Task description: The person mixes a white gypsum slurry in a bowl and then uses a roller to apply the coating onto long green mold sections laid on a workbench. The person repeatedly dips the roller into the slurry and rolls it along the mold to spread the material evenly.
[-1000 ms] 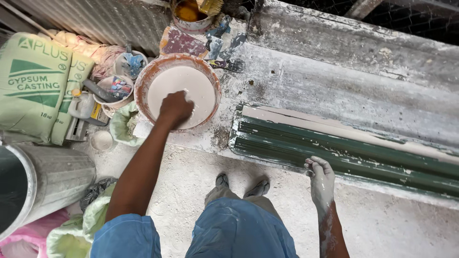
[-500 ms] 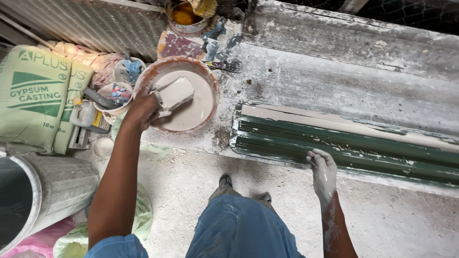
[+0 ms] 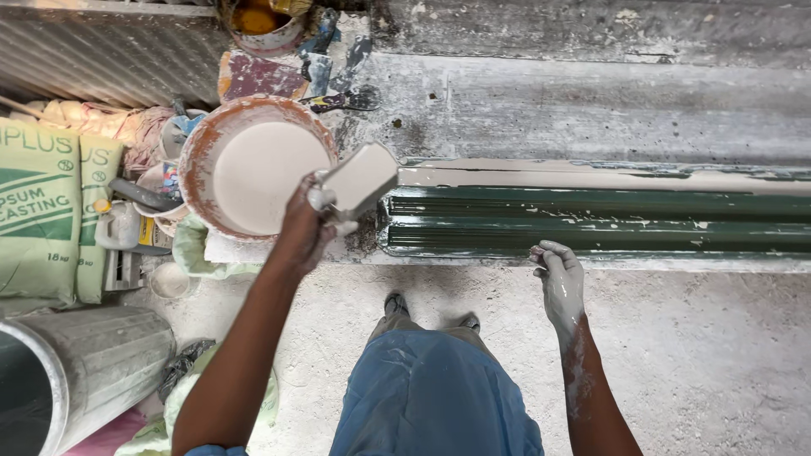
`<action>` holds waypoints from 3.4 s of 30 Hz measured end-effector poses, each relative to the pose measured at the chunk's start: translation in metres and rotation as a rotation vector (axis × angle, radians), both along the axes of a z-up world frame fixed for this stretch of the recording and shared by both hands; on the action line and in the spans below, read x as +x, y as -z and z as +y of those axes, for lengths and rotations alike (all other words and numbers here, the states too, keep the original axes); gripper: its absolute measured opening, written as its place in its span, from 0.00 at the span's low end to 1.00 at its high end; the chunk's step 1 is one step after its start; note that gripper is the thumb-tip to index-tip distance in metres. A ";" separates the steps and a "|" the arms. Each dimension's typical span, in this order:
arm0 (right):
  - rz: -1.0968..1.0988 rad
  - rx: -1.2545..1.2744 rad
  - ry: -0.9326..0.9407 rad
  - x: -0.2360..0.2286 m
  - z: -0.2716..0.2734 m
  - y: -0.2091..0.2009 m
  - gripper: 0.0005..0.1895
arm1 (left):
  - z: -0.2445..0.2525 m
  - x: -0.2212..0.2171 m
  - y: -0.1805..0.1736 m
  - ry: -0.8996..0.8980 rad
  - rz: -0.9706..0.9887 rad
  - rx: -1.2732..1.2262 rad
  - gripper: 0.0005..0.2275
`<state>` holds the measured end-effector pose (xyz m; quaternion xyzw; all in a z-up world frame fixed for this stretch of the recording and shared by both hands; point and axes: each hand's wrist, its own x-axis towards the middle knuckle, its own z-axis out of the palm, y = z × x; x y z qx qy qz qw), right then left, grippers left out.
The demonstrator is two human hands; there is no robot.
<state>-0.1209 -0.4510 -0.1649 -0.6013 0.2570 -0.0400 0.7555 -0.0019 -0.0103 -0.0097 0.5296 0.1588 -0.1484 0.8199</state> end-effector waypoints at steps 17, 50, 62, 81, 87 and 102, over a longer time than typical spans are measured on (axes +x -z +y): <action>0.005 0.014 0.090 -0.019 0.000 0.003 0.09 | -0.019 0.017 0.203 0.108 -0.124 0.292 0.28; -0.017 -0.080 0.057 0.008 0.002 0.002 0.10 | -0.063 0.032 0.163 0.200 -0.520 0.802 0.25; 0.044 -0.252 0.067 0.002 -0.122 0.027 0.11 | -0.204 0.047 0.173 0.299 -0.616 0.849 0.29; 0.053 -0.373 -0.011 -0.022 -0.548 0.051 0.11 | -0.605 0.024 0.163 0.362 -0.677 0.837 0.24; 0.018 -0.426 0.007 -0.032 -0.676 0.070 0.11 | -0.750 0.024 0.193 0.340 -0.778 0.834 0.23; -0.037 -0.335 0.022 -0.043 -1.037 0.086 0.10 | -1.085 0.013 0.270 0.393 -1.140 1.064 0.33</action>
